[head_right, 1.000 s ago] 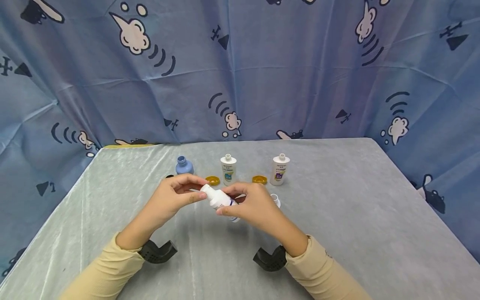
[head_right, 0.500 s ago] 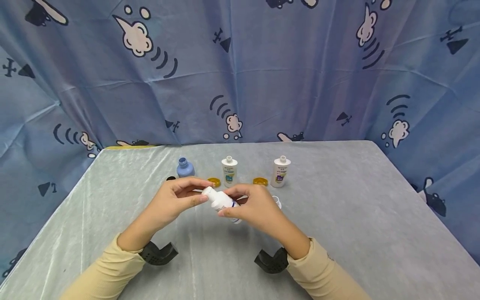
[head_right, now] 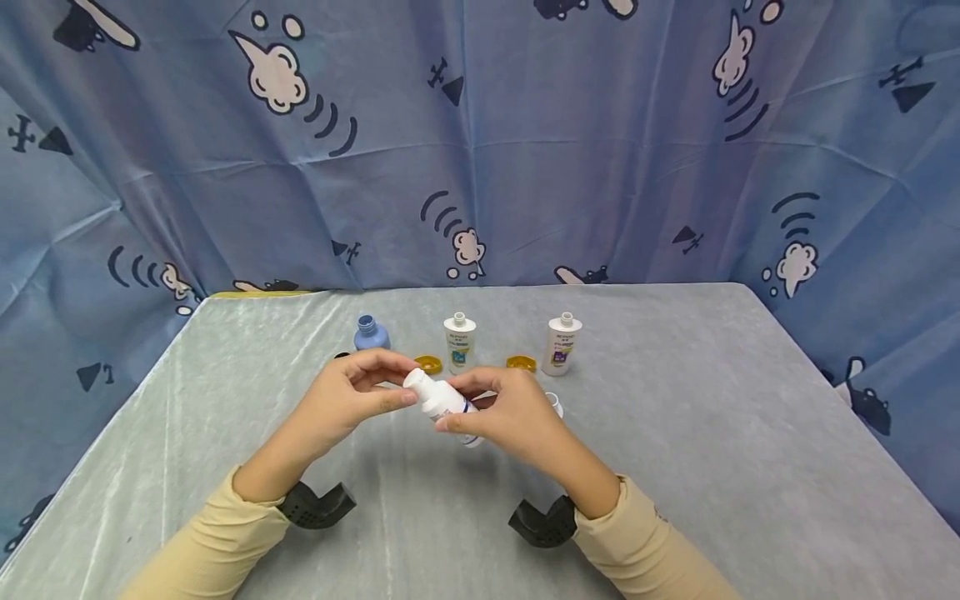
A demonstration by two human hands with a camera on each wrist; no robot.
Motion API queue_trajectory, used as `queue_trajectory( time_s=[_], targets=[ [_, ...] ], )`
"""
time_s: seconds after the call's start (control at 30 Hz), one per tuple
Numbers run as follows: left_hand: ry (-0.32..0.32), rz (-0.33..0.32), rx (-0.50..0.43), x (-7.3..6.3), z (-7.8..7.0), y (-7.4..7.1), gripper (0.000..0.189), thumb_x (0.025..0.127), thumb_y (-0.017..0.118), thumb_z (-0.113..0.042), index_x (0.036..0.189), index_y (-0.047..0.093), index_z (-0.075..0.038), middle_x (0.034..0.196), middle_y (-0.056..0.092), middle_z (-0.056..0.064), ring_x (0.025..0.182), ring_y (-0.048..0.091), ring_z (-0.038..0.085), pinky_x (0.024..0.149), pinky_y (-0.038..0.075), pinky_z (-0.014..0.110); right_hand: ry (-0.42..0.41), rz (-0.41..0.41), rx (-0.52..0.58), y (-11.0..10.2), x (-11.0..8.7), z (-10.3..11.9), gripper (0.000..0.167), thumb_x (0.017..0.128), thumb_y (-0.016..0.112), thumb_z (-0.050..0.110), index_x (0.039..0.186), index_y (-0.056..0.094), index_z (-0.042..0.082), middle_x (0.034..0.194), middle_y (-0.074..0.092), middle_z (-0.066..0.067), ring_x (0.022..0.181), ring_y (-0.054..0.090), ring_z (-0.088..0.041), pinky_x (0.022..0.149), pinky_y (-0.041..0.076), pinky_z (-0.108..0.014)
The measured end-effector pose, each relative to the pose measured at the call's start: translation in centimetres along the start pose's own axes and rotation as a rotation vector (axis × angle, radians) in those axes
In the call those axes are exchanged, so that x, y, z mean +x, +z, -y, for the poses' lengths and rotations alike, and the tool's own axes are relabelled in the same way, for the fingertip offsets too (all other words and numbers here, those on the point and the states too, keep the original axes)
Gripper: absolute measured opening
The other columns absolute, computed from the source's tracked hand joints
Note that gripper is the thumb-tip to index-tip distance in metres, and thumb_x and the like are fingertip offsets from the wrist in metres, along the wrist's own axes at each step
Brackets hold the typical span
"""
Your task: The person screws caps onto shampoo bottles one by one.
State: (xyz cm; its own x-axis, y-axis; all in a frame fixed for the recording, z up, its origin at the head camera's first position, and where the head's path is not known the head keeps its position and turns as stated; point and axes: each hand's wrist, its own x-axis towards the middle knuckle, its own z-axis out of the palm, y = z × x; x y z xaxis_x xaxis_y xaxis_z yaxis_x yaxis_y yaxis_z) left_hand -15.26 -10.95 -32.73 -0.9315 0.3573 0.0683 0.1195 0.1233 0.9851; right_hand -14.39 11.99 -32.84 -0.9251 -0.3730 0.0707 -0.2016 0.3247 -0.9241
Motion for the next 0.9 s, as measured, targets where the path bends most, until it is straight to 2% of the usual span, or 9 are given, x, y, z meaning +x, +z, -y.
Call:
queue_trajectory(
  time_s=[0.23,0.47,0.73,0.9],
  targets=[
    [0.024,0.004,0.015,-0.15,0.13,0.34,0.028,0.086,0.077,-0.007,0.110,0.067,0.001,0.121,0.067,0.015,0.094,0.067,0.012,0.079,0.057,0.023,-0.001,-0.009,-0.019,0.24,0.02,-0.15,0.036,0.074,0.087,0.015,0.106,0.075,0.003,0.101,0.074,-0.011,0.093,0.069,-0.019,0.075,0.060,-0.025],
    [0.041,-0.002,0.021,-0.24,0.09,0.34,0.027,0.086,0.077,-0.009,0.109,0.069,0.001,0.114,0.068,0.017,0.094,0.068,0.015,0.080,0.058,0.025,-0.011,-0.008,-0.028,0.30,0.11,-0.26,0.036,0.074,0.088,0.015,0.106,0.076,0.004,0.102,0.074,-0.010,0.095,0.069,-0.020,0.077,0.060,-0.024],
    [0.048,0.033,-0.016,-0.34,0.25,0.26,0.031,0.087,0.074,-0.005,0.116,0.067,0.004,0.128,0.064,0.023,0.099,0.069,0.017,0.081,0.059,0.025,0.016,0.012,0.008,0.15,0.08,-0.31,0.039,0.075,0.087,0.014,0.108,0.074,0.000,0.104,0.073,-0.016,0.087,0.072,-0.018,0.071,0.061,-0.027],
    [0.033,0.033,-0.006,-0.33,0.07,0.44,0.036,0.089,0.073,-0.009,0.123,0.064,0.002,0.125,0.065,0.019,0.102,0.070,0.019,0.084,0.059,0.026,0.020,0.006,0.005,0.08,0.17,-0.30,0.037,0.075,0.087,0.014,0.108,0.074,0.002,0.104,0.073,-0.015,0.088,0.071,-0.018,0.070,0.061,-0.027]
  ],
)
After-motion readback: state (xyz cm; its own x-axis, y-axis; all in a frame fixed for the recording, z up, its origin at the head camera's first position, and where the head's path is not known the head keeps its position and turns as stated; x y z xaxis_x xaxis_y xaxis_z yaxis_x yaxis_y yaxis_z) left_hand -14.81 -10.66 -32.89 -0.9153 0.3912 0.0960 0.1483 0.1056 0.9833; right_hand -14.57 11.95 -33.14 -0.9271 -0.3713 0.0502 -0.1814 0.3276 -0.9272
